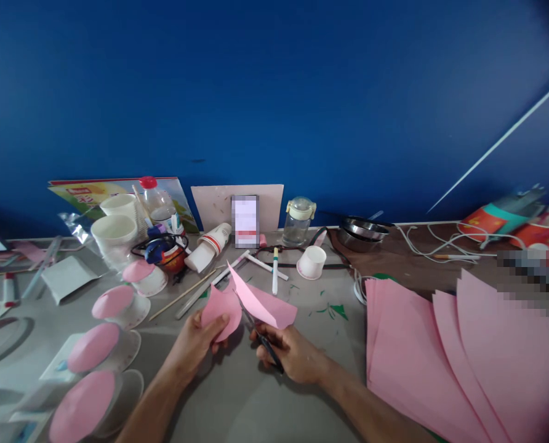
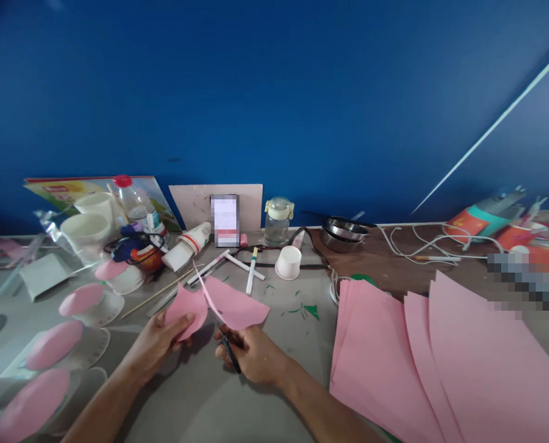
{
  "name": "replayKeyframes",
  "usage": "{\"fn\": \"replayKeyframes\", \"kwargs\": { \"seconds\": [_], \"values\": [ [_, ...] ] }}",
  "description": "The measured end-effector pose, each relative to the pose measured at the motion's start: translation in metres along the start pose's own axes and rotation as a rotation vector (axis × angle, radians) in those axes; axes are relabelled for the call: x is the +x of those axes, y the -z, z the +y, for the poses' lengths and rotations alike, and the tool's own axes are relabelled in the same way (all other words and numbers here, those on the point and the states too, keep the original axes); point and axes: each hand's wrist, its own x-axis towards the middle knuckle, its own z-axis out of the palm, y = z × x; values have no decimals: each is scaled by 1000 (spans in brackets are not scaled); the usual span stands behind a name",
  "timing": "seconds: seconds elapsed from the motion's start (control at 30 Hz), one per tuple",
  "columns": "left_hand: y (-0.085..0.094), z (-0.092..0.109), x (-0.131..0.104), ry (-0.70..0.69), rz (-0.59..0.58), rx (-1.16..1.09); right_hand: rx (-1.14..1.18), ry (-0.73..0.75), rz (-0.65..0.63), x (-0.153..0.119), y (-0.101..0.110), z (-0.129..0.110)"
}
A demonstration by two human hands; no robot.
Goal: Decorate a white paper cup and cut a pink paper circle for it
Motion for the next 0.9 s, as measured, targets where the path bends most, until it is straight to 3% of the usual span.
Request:
{"fn": "replayKeyframes", "kwargs": {
  "seconds": [0.9],
  "values": [
    [-1, 14, -4, 58, 1, 66, -20, 13, -28, -1, 8, 3]
  ]
}}
